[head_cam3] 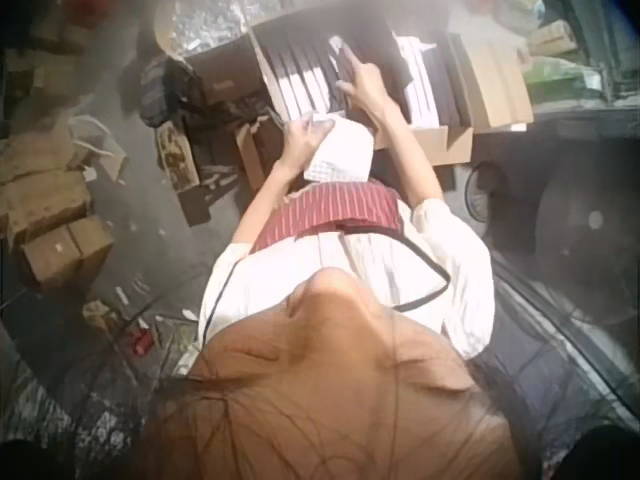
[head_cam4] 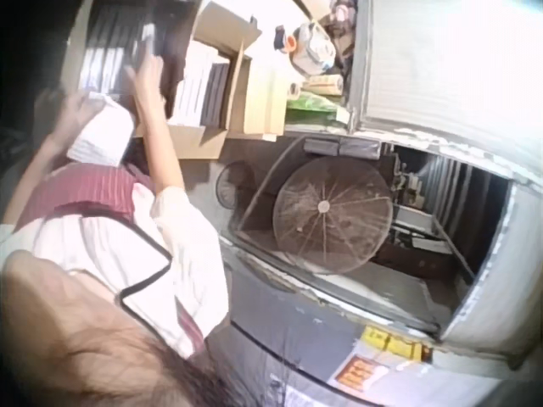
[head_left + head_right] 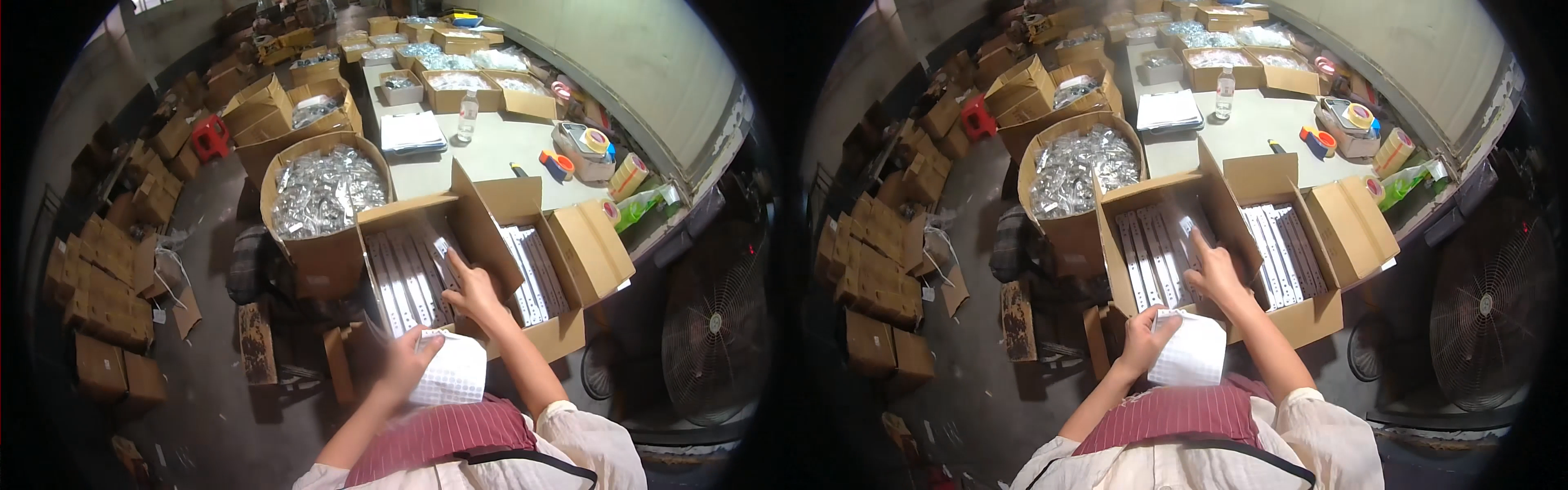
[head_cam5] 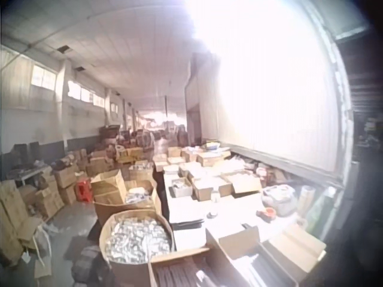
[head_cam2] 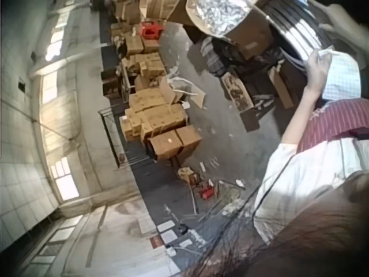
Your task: The person packs metal rails into cardboard boxes, opens boxes using a utility knife, and applies adhesive stickers onto the metal rails by hand.
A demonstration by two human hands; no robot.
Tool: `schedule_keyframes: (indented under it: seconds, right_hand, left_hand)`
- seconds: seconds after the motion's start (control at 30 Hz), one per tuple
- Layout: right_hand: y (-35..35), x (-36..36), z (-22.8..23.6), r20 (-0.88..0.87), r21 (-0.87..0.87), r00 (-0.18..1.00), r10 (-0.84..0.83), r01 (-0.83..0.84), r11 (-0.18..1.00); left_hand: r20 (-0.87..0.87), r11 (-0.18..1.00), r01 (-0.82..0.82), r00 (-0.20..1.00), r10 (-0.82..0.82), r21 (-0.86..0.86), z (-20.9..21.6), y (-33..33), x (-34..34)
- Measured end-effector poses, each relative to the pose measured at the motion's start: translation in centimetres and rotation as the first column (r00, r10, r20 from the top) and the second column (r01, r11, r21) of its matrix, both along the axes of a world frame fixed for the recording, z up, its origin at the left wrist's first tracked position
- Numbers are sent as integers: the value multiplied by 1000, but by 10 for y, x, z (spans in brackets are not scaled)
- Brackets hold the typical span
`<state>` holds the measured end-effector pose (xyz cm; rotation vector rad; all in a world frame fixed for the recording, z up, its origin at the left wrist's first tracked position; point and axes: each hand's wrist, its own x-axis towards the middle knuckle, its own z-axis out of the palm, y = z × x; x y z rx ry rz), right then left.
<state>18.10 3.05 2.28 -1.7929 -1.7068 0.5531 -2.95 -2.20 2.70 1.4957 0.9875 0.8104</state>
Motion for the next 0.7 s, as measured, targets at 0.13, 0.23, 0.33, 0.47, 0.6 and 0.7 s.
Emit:
schedule_keyframes:
  seconds: [0.13, 0.23, 0.33, 0.47, 0.6, 0.7]
  right_hand:
    - [2, -1, -17, -20, 23, 1000, -11, 11, 1000]
    - [11, -2, -36, 89, -261, 996, 12, 12, 965]
    - [16, -6, -39, 292, -418, 948, 127, 7, 908]
    - [34, -5, -54, 384, -187, 908, 166, -99, 977]
    - [51, 0, -62, 548, 57, 792, 269, -356, 933]
    - [56, -6, -63, 485, -259, 810, 328, -225, 939]
  left_hand:
    - [57, 996, -23, 998, 28, -81, 0, 3, -2]
    - [60, 998, 1, 998, 2, -55, -1, -2, -2]
    - [58, 999, 3, 998, -1, -49, 5, -1, -1]
    - [61, 998, -16, 998, 20, -64, 3, -4, 0]
    - [56, 997, 2, 998, 2, -71, 5, -3, 3]
    - [28, 999, -39, 999, 40, -27, -4, -1, -1]
